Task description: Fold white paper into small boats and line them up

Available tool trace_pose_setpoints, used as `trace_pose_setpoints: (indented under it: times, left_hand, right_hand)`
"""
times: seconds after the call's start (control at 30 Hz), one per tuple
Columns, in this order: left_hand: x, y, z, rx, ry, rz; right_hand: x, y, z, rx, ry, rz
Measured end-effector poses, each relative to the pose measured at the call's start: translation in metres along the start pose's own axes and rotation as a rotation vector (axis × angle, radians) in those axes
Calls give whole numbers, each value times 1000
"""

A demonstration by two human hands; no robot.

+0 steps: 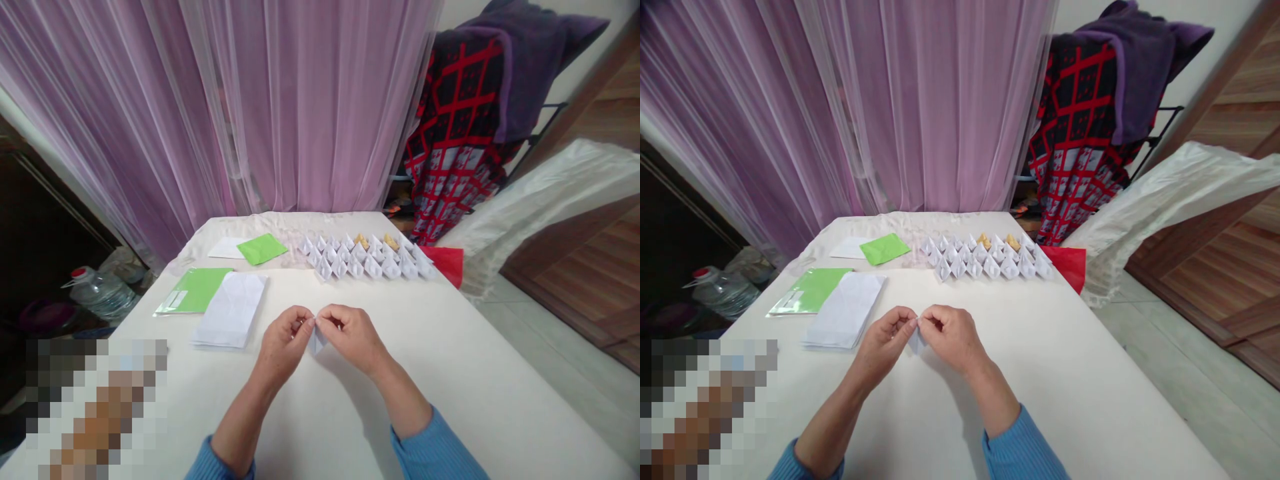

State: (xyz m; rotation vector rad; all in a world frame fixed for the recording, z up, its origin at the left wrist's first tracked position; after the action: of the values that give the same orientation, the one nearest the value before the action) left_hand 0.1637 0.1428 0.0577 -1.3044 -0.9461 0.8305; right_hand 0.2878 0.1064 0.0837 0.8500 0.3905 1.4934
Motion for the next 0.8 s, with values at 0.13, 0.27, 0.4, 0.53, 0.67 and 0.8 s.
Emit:
trace_pose_setpoints:
  times: [0.13,0.27,0.4,0.53,0.67,0.8]
  left_hand:
    - [-2,-1,-2,-101,8,10]
    - [-3,-3,-2,-157,-10,26]
    - [-3,-2,-1,-242,-32,58]
    - [-2,-1,2,-222,-55,66]
    - [-2,-4,7,-78,-59,40]
    - [-3,-9,8,4,-35,30]
  right_hand:
    - [-1,8,6,14,-36,46]
    - [-2,11,7,42,-41,50]
    - [-3,9,8,61,-37,29]
    - [-3,10,10,28,-48,36]
    - [-3,10,10,19,-36,25]
    - [-3,9,7,21,-17,-9]
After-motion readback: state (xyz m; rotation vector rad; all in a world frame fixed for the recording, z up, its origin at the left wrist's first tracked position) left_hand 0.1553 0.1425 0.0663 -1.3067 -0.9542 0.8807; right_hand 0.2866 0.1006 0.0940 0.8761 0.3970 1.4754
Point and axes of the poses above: each hand's wrist, its own x-axis towards the middle knuckle, its own z-axis out of the back of the hand, y = z × x, the point moved 9 cm from there along x, towards the middle knuckle, and after that the axes turned 12 degrees about -x, right-handed, at the moved point
